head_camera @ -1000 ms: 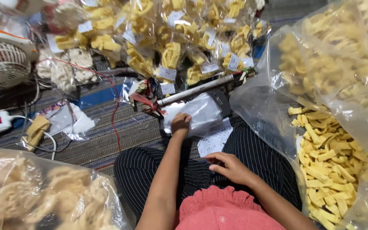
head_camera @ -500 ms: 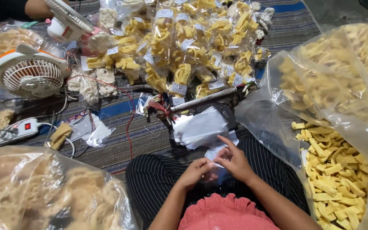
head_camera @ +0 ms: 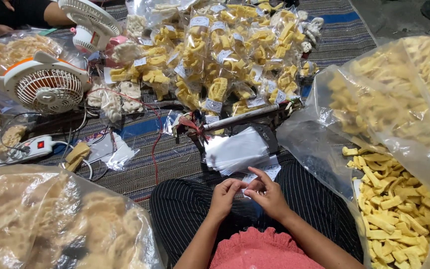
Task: Manually filling small plastic bags with snack pieces and preparing them for sealing.
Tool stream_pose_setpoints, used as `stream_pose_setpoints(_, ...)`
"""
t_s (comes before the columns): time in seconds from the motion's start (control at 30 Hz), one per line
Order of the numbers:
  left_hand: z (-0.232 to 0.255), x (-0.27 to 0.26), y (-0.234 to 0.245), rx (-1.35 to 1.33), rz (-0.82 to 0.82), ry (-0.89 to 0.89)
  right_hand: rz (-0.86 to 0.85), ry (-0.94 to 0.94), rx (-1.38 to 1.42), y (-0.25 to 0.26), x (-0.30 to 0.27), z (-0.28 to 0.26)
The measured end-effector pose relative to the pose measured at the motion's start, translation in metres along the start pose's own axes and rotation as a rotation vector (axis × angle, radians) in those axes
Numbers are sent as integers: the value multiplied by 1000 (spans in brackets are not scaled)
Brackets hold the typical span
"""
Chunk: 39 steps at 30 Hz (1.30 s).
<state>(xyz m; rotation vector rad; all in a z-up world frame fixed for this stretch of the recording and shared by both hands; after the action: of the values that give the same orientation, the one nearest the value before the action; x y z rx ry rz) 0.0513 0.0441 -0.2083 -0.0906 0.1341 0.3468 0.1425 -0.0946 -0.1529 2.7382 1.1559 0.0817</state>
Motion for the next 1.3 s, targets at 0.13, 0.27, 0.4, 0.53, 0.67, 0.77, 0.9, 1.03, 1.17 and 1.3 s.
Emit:
stream_pose_setpoints(0.13,15,-2,0,-47,48,13,34,143,-50,5,3,-12)
stream_pose_setpoints(0.27,-3,-3,8,-119,96,11,-4,387,-295,5,3,-40)
stream_pose_setpoints(0.4,-8,-4,9,-192,110,-12,-89,478,-397,4,6,-61)
stream_pose_setpoints(0.53,-7,-7,10,-238,115,17,-98,398,-453,11,6,-39)
stream_pose_setpoints(0.67,32,-14,7,-36,119,28,-151,382,-530,11,6,-54)
stream_pose_setpoints(0.77,82,-23,3,441,124,-267,-195,452,-654,10,1,-59)
stream_pose_setpoints(0.9,156,-56,-26,882,-92,-857,-301,562,-748,10,-14,-62)
stream_pose_setpoints(1.03,151,-44,-30,841,-262,-796,-289,584,-770,17,-28,-57)
stream_pose_setpoints(1.17,139,-36,-51,901,-409,-726,-289,566,-703,36,-49,-59)
stream_pose_setpoints(1.3,117,-29,-61,872,-387,-647,-98,507,-646,91,-51,-49)
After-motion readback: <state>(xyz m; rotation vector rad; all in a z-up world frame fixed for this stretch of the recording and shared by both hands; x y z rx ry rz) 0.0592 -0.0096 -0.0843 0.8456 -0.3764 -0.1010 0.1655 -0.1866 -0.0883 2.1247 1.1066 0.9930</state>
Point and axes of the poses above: each hand's wrist, its own x-axis towards the middle knuckle, its own y-axis out of the back of the hand, z = x × y, the point moved 6 cm from there along x, towards the middle knuckle, and after that the axes turned 4 degrees about -z, right-handed, at the moved point
